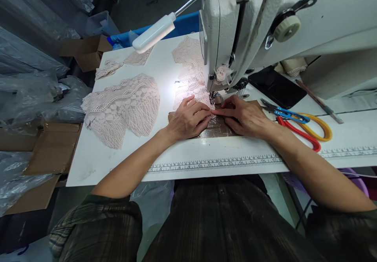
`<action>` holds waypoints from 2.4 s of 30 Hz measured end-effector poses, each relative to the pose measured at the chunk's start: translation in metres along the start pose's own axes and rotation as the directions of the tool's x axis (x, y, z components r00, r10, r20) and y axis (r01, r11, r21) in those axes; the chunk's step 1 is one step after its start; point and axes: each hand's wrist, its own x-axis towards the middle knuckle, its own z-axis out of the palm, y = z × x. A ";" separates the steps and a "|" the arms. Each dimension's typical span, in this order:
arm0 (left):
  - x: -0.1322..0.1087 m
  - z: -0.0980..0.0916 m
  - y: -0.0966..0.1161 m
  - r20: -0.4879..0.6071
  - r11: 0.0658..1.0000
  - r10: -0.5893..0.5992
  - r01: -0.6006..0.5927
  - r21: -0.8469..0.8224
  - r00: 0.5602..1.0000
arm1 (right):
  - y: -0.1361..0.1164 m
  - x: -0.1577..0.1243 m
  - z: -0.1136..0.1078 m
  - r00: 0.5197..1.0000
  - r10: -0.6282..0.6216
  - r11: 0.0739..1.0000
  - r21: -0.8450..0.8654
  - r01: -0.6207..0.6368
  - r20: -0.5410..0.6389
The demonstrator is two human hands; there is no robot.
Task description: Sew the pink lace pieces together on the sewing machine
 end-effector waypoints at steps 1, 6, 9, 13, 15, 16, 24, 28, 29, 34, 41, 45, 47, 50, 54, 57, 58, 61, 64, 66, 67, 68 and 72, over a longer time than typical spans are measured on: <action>0.000 0.000 0.000 0.005 1.000 -0.001 0.001 -0.011 1.000 | 0.000 0.000 0.000 1.000 0.001 1.000 0.009 -0.001 0.000; 0.000 0.000 -0.001 0.047 1.000 0.012 -0.011 -0.017 0.999 | 0.001 0.000 0.001 1.000 0.023 0.997 0.077 -0.022 -0.004; 0.000 0.000 -0.002 0.044 0.999 0.048 -0.048 0.011 0.998 | 0.000 0.000 0.000 0.999 0.040 0.992 0.120 -0.038 -0.011; 0.000 0.000 -0.003 0.055 0.997 0.068 -0.070 0.037 0.996 | -0.001 0.001 -0.002 0.999 0.028 0.988 0.150 -0.024 -0.027; 0.001 0.000 -0.003 0.053 0.996 0.069 -0.072 0.046 0.996 | -0.002 0.002 -0.002 1.000 0.012 0.989 0.148 -0.009 -0.024; 0.001 0.000 -0.003 0.050 0.995 0.081 -0.083 0.053 0.995 | -0.002 0.002 -0.003 1.000 -0.001 0.990 0.143 0.004 -0.022; 0.001 -0.008 0.001 0.121 0.987 0.150 -0.156 0.039 0.981 | -0.002 0.000 -0.003 0.998 -0.069 0.997 0.046 0.069 -0.009; 0.004 -0.007 0.000 0.064 0.982 0.174 -0.178 0.064 0.983 | -0.003 0.000 -0.003 0.997 -0.074 0.997 0.022 0.074 -0.020; 0.005 -0.007 -0.002 0.065 0.980 0.184 -0.188 0.064 0.981 | -0.003 0.000 -0.003 0.997 -0.076 0.997 0.020 0.077 -0.024; 0.011 -0.003 -0.010 0.106 0.977 0.214 -0.215 -0.004 0.971 | -0.007 0.001 -0.006 0.998 -0.065 0.998 0.000 0.065 -0.012; 0.008 -0.001 -0.012 0.118 0.986 0.163 -0.164 0.004 0.980 | -0.006 0.001 -0.001 0.999 -0.033 0.999 -0.026 0.033 -0.018; 0.006 -0.001 -0.013 0.092 0.987 0.158 -0.161 0.027 0.983 | -0.005 0.001 0.001 1.000 0.000 0.997 -0.072 0.000 0.000; 0.006 0.000 -0.014 0.096 0.988 0.148 -0.152 0.035 0.984 | -0.006 0.002 0.001 1.000 0.017 0.995 -0.102 -0.017 0.004; 0.006 0.001 -0.014 0.108 0.991 0.123 -0.128 0.038 0.986 | -0.006 0.003 0.001 0.999 0.038 0.990 -0.134 -0.034 0.028; 0.006 0.000 -0.013 0.107 0.988 0.122 -0.131 0.077 0.987 | -0.008 0.007 -0.001 0.997 0.060 0.985 -0.166 -0.051 0.051; 0.006 0.000 -0.013 0.118 0.988 0.111 -0.123 0.098 0.987 | -0.010 0.010 -0.001 0.997 0.069 0.977 -0.206 -0.059 0.039; 0.006 0.000 -0.013 0.123 0.989 0.103 -0.115 0.098 0.987 | -0.010 0.010 -0.001 0.997 0.071 0.974 -0.220 -0.062 0.035; 0.005 0.000 -0.013 0.143 0.992 0.080 -0.093 0.088 0.987 | -0.010 0.010 0.000 0.996 0.083 0.968 -0.238 -0.072 0.034; 0.005 0.000 -0.013 0.165 0.992 0.064 -0.080 0.094 0.984 | -0.008 0.007 0.000 0.997 0.071 0.976 -0.209 -0.063 0.031; 0.006 -0.001 -0.013 0.176 0.991 0.065 -0.084 0.102 0.982 | -0.007 0.005 0.000 0.999 0.046 0.983 -0.179 -0.041 0.019; 0.006 -0.001 -0.013 0.181 0.990 0.066 -0.087 0.108 0.981 | -0.007 0.004 0.000 0.999 0.034 0.985 -0.170 -0.031 0.013; 0.006 -0.002 -0.013 0.187 0.990 0.067 -0.089 0.113 0.980 | -0.007 0.003 0.000 1.000 0.024 0.986 -0.166 -0.023 0.006; 0.008 -0.003 -0.013 0.212 0.987 0.062 -0.091 0.133 0.975 | -0.009 0.004 -0.002 1.000 -0.006 0.982 -0.191 0.003 -0.012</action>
